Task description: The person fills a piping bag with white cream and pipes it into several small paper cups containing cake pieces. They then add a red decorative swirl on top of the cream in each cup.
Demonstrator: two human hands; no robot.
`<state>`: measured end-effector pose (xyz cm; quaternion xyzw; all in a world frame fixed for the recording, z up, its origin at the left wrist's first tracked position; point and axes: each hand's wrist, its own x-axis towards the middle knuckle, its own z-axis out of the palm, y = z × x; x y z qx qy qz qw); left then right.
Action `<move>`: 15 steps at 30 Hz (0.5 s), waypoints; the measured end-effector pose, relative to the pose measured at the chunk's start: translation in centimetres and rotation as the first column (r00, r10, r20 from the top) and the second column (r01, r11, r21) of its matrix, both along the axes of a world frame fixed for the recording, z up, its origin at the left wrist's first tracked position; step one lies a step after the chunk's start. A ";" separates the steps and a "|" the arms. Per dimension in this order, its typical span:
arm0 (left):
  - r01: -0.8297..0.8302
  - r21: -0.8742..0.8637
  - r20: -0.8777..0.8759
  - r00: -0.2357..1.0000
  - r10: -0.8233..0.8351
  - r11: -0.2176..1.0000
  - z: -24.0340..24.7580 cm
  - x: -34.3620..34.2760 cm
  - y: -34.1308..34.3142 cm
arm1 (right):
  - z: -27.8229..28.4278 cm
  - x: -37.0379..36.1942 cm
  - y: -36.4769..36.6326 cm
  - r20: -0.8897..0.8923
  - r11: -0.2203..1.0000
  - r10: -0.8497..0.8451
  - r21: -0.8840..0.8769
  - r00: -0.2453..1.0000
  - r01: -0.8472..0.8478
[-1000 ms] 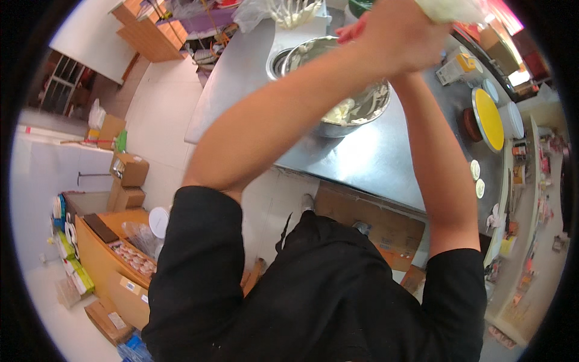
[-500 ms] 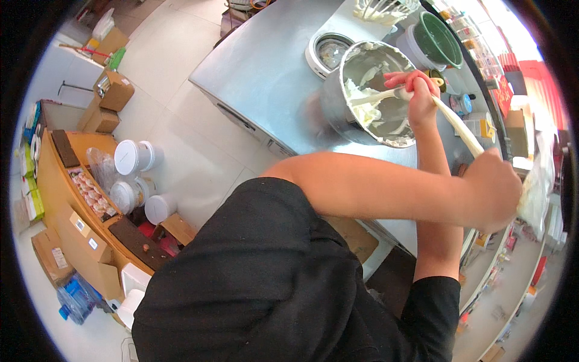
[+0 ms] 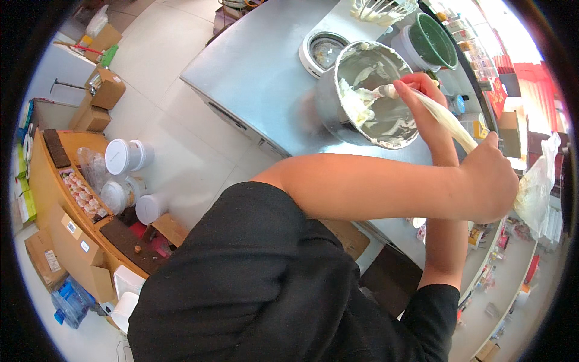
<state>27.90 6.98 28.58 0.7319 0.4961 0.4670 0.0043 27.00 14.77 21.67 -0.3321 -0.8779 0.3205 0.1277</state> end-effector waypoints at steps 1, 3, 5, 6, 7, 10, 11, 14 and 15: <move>-0.024 0.034 0.025 0.999 0.023 0.999 -0.2 0.3 0.3 | 0.3 0.9 0.6 0.039 1.000 0.005 -0.025 0.999 -0.004; -0.070 0.104 0.077 0.995 0.063 0.992 -0.4 1.0 0.3 | 0.5 2.3 1.3 -0.002 0.998 0.032 -0.062 0.999 -0.032; -0.059 0.091 0.084 0.995 0.052 0.994 -0.3 1.6 0.0 | 0.6 3.1 1.6 0.004 0.989 -0.012 -0.148 1.000 0.013; -0.059 0.083 0.087 0.995 0.052 0.995 -0.2 1.8 -0.3 | 0.5 3.2 2.0 0.042 0.990 -0.028 -0.139 0.999 0.034; -0.082 0.058 0.091 0.993 0.077 0.995 -0.3 2.3 -0.2 | 0.2 3.3 2.5 0.073 0.987 -0.013 -0.156 0.997 0.025; -0.097 0.001 0.134 0.986 0.096 0.995 -1.2 4.5 0.1 | -0.6 4.7 3.4 0.127 0.972 -0.009 -0.231 0.992 0.038; -0.086 0.007 0.162 0.983 0.084 0.996 -1.3 5.1 0.1 | -0.5 5.1 3.5 0.146 0.975 -0.022 -0.217 0.989 0.054; -0.102 0.070 0.200 0.976 0.087 0.992 -1.3 5.7 0.0 | 0.1 5.7 3.6 0.187 0.979 -0.044 -0.187 0.981 0.080; -0.117 0.099 0.204 0.974 0.095 0.988 -1.3 5.7 -0.2 | 0.1 5.7 3.5 0.190 0.979 -0.045 -0.187 0.981 0.081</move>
